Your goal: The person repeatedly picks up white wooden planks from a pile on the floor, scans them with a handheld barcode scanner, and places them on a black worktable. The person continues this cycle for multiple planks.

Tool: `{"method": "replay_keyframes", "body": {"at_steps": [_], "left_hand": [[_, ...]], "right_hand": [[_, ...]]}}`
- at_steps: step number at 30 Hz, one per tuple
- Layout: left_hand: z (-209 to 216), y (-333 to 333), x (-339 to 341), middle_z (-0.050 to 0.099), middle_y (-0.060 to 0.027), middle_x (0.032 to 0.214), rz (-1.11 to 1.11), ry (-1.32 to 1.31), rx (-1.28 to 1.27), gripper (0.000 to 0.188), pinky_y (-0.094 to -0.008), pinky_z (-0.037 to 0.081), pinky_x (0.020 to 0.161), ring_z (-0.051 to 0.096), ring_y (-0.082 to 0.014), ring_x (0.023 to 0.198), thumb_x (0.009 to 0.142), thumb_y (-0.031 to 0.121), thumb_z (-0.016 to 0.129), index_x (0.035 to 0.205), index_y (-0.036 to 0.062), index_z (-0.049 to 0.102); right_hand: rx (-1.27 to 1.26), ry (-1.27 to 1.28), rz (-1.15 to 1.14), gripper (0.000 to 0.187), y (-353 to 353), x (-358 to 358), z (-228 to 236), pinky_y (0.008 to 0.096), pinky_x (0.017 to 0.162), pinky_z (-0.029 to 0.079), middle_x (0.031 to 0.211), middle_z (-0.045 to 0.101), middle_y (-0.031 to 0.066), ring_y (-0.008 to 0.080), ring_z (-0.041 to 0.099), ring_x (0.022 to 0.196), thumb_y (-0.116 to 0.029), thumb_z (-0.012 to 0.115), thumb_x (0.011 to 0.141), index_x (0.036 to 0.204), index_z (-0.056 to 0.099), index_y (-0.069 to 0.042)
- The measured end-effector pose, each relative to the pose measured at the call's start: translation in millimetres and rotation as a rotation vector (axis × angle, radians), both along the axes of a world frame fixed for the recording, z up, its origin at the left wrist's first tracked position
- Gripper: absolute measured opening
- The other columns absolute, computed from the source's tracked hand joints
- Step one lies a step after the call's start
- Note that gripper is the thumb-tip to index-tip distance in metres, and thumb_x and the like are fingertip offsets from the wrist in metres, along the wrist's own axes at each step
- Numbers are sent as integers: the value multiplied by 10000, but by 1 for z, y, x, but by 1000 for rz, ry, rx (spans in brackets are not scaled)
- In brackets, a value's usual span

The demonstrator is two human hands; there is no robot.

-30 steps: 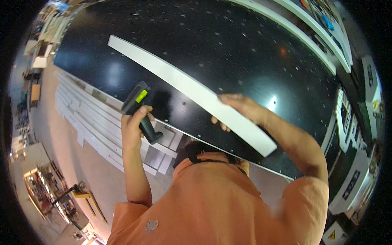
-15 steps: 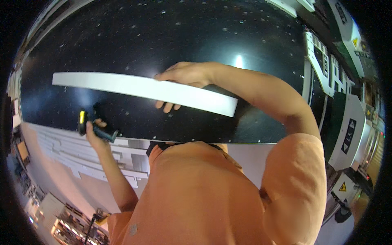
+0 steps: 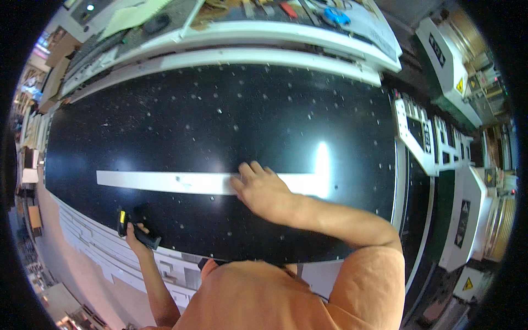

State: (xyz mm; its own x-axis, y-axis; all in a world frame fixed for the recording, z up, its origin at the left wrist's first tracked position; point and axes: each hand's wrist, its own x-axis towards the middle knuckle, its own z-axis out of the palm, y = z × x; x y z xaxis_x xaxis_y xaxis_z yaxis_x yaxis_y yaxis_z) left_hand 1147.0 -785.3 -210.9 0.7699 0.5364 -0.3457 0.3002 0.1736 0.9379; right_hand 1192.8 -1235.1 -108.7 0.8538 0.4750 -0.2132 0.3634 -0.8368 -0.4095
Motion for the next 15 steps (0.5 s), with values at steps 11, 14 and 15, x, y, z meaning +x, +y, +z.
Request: {"method": "replay_keyframes", "body": {"at_steps": [11, 14, 15], "left_hand": [[42, -7, -10, 659, -126, 736, 3, -30, 62, 318, -310, 499, 514, 610, -191, 538, 907, 308, 696, 928, 2, 612], [47, 0, -7, 658, -120, 745, -38, 6, 41, 344, -310, 502, 525, 609, -190, 543, 899, 321, 699, 961, -9, 622], [47, 3, -5, 654, -116, 743, 13, -55, 54, 346, -313, 503, 525, 607, -189, 545, 900, 319, 698, 970, -11, 619]], "right_hand": [[111, -581, -420, 448, -92, 267, -65, 470, 1017, 437, 1304, 597, 147, 381, 530, 1205, -270, 757, 813, 1218, 669, -98], [153, -574, -370, 345, -78, 244, -67, 457, 939, 477, 1173, 632, 109, 371, 558, 1055, -170, 765, 805, 1141, 711, -120], [213, -631, -291, 336, -70, 229, -65, 452, 934, 479, 1174, 632, 113, 367, 558, 1049, -144, 763, 803, 1133, 713, -112]]}}
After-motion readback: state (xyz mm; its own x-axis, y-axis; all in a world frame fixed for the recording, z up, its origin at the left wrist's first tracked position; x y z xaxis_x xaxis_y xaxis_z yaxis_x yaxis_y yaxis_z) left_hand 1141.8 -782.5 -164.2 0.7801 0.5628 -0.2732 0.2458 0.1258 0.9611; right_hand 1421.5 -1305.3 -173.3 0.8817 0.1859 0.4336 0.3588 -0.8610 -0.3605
